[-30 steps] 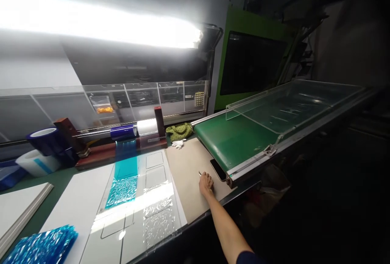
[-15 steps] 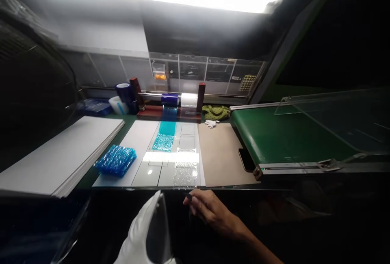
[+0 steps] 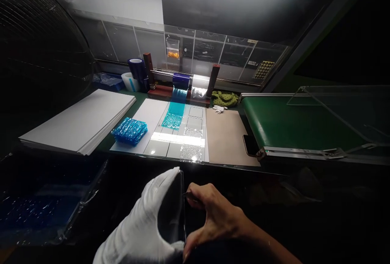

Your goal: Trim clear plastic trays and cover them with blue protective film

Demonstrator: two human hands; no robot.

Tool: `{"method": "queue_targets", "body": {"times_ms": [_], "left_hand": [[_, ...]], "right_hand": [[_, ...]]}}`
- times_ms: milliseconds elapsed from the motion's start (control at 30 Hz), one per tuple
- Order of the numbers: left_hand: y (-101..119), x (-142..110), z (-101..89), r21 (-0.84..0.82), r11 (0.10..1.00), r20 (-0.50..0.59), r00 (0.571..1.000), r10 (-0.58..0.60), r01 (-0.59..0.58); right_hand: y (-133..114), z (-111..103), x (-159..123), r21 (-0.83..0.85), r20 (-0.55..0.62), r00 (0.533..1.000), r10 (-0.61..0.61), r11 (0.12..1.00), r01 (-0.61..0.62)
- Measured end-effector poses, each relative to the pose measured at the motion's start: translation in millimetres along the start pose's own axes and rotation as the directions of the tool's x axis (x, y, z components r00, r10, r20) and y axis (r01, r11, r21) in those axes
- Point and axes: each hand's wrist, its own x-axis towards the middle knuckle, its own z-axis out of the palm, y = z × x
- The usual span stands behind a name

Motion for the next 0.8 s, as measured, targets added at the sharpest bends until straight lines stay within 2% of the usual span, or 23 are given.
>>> {"method": "queue_targets", "body": {"times_ms": [300,400,633,800], "left_hand": [[3,-15,-6.5,-0.027,1.0,0.022,1.0,-0.008,0.009],[5,-16,-8.8,-0.055,0.998,0.027,1.0,0.012,-0.011],[4,-16,-13.3,-0.052,0.998,0.109,0.994,-0.024,0.03],[0,-18,-11.0,-0.054,0.998,0.13,0.991,-0.017,0.024]], "right_hand": [[-4,11,-5,-0.032,0.036,0.999,-0.013,0.999,0.014],[-4,15,-4,-0.03,0.082,0.996,-0.015,0.999,0.017],[-7,19,-5,-0.088,0.103,0.995,-0.013,0.996,0.022],[-7,23,-8,-0.022,0.104,0.995,-0.008,1.0,0.011]]}}
